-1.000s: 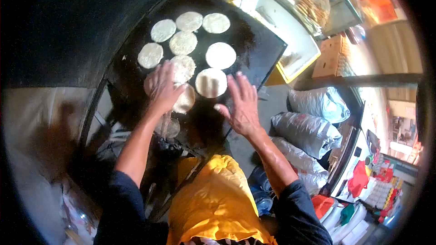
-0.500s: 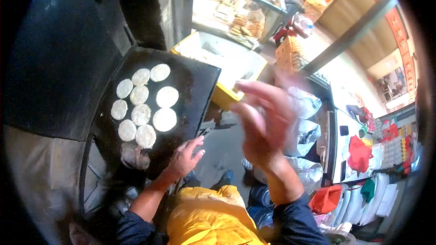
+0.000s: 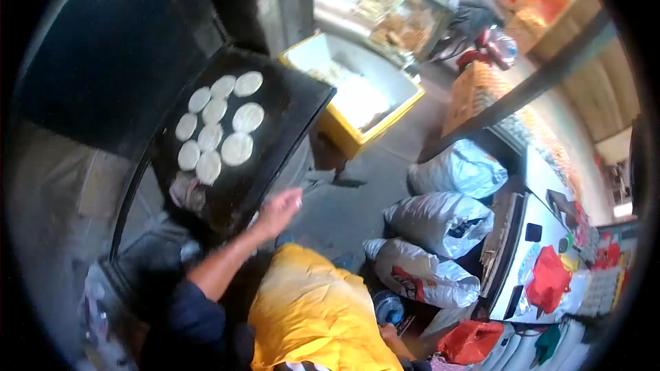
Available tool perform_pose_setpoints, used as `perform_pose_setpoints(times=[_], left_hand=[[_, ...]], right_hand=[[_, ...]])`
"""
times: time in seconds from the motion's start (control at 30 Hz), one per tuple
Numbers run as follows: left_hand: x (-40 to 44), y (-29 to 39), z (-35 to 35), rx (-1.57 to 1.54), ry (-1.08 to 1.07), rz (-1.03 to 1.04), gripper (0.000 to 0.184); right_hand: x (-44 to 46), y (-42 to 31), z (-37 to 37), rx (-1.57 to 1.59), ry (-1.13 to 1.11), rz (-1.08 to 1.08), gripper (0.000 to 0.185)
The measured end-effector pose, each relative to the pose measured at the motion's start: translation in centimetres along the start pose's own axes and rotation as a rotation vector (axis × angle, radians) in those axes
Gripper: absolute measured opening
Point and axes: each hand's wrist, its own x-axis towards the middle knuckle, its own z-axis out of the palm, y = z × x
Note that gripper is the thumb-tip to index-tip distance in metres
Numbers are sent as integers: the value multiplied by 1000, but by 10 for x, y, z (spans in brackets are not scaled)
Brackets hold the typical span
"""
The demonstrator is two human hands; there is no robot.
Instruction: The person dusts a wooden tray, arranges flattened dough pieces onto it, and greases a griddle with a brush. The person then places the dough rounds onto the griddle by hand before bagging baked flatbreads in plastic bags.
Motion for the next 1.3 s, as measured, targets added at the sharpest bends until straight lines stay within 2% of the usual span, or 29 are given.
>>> perform_pose_setpoints(times=[0.03, 0.1, 0.2, 0.23, 0.27, 0.3, 0.37, 0.47, 0.57, 0.6, 0.63, 0.7, 0.77, 0.83, 0.9, 0.93, 0.97, 1.03, 1.07, 1.1, 1.13, 1.17, 1.2, 1.23, 1.27, 1.3], left_hand=[[15, -23, -11, -59, 97, 29, 31], [48, -35, -45, 54, 258, -32, 28], [101, -49, -101, 256, 403, -20, 27], [121, -55, -120, 347, 416, 36, 27], [142, -60, -135, 409, 427, 11, 28], [164, -74, -150, 379, 429, -35, 30], [200, -76, -170, 417, 418, -71, 31], [247, -68, -183, 536, 425, -8, 30], [288, -67, -191, 649, 392, -31, 33], [297, -58, -191, 740, 381, -56, 35], [306, -62, -193, 764, 383, -48, 38], [313, -57, -192, 942, 415, -45, 39], [317, -73, -202, 1024, 386, 24, 35], [309, -65, -212, 1206, 238, 60, 27], [301, -70, -217, 1071, 235, 134, 23], [297, -69, -218, 1062, 244, 146, 24], [294, -65, -216, 1051, 254, 160, 25], [288, -42, -199, 936, 345, 259, 28], [284, -27, -180, 821, 325, 279, 32], [278, -12, -156, 562, 270, 281, 36], [259, 42, -132, 422, 122, 21, 36], [253, 38, -99, 124, 67, 78, 34], [255, 1, -57, -204, -37, 116, 36], [235, 27, -30, -377, -236, 24, 39], [209, 83, -13, -522, -390, -190, 43], [192, 94, 16, -601, -505, -184, 47]], right_hand=[[-19, 19, -1, 22, -75, 86, 33], [-20, 34, -5, 120, -164, 363, 27], [22, 38, 0, 414, -53, 700, 21], [41, -29, -61, 590, -57, 814, 24], [54, -31, -52, 740, 139, 789, 24], [67, -37, -61, 843, 177, 718, 22], [89, -73, -89, 857, 171, 704, 21], [102, -108, -100, 867, 227, 683, 21], [101, -127, -92, 912, 234, 652, 22], [98, -118, -85, 802, 137, 655, 24], [99, -134, -92, 740, 124, 747, 26], [99, -151, -100, 725, 111, 744, 30], [106, -171, -117, 697, 102, 769, 28], [114, -180, -123, 686, 100, 783, 27], [131, -171, -121, 726, 117, 590, 17], [137, -128, -91, 1023, 187, 640, 7], [146, -132, -93, 1032, 203, 639, 7], [180, -146, -111, 921, 214, 474, 3], [199, -170, -127, 792, 220, 411, 8], [218, -203, -148, 663, 225, 349, 13], [238, -237, -177, 585, 221, 322, 21], [260, -266, -205, 507, 215, 293, 30], [285, -282, -224, 580, 235, 277, 36], [306, -297, -242, 653, 254, 263, 42], [322, -332, -269, 783, 374, 199, 44], [336, -370, -296, 909, 500, 134, 47]])
